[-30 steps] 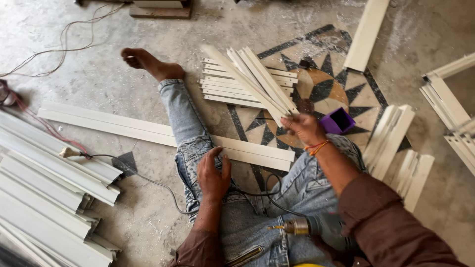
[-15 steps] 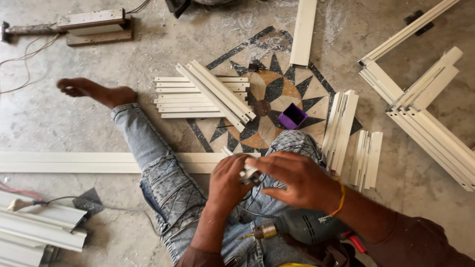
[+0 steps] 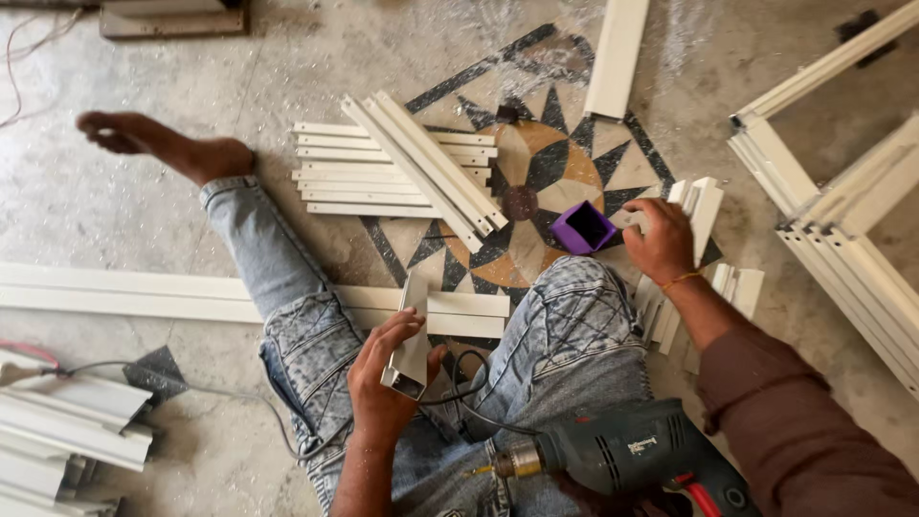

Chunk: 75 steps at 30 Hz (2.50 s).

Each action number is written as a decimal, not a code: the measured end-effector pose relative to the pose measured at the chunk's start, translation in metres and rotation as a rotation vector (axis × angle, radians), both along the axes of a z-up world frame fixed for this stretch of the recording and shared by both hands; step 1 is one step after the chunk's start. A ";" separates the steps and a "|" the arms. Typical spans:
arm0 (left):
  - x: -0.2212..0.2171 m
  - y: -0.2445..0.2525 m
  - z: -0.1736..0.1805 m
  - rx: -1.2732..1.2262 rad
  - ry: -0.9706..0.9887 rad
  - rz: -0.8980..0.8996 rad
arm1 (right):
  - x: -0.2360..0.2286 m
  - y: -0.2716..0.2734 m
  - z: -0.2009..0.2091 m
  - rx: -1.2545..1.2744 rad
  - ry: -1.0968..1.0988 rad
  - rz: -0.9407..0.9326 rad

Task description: The person sits on the floor and assembles white aluminum window frame profiles. They insert small metal connectors into the ends of the profiles and use a power drill to secure them. The person handles multiple profiles one by one, drilling and stacking the finished pieces.

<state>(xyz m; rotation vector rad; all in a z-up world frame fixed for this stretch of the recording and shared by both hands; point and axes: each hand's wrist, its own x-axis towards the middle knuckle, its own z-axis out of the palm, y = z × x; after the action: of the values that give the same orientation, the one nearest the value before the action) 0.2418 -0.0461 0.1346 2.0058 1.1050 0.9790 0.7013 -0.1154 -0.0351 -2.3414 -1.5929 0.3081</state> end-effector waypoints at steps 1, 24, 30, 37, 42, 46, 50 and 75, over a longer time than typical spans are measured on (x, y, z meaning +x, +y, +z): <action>-0.001 -0.001 -0.001 -0.006 0.009 0.003 | -0.001 0.001 0.013 0.050 -0.092 0.039; -0.002 -0.003 -0.009 0.017 -0.076 0.056 | -0.008 0.003 -0.064 0.106 0.288 -0.155; -0.001 -0.005 -0.011 0.023 -0.080 0.060 | -0.009 0.013 -0.058 0.075 0.601 -0.217; -0.002 -0.002 -0.014 0.021 -0.098 0.078 | -0.027 0.017 0.011 0.069 -0.041 0.115; -0.003 -0.005 -0.015 0.023 -0.098 0.075 | -0.026 0.025 0.014 -0.088 -0.178 0.139; -0.003 -0.003 -0.016 0.018 -0.135 0.077 | -0.016 0.028 0.015 -0.127 -0.182 0.157; -0.003 -0.005 -0.017 0.017 -0.091 0.076 | -0.013 0.027 0.022 -0.274 -0.227 0.159; 0.002 -0.006 -0.016 0.011 -0.068 0.062 | 0.042 0.037 0.007 -0.111 -0.133 0.342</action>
<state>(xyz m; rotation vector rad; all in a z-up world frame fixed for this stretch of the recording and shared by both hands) 0.2436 -0.0517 0.1188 1.9422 1.1325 1.0794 0.7432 -0.0784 -0.0278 -2.1993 -2.0941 0.3258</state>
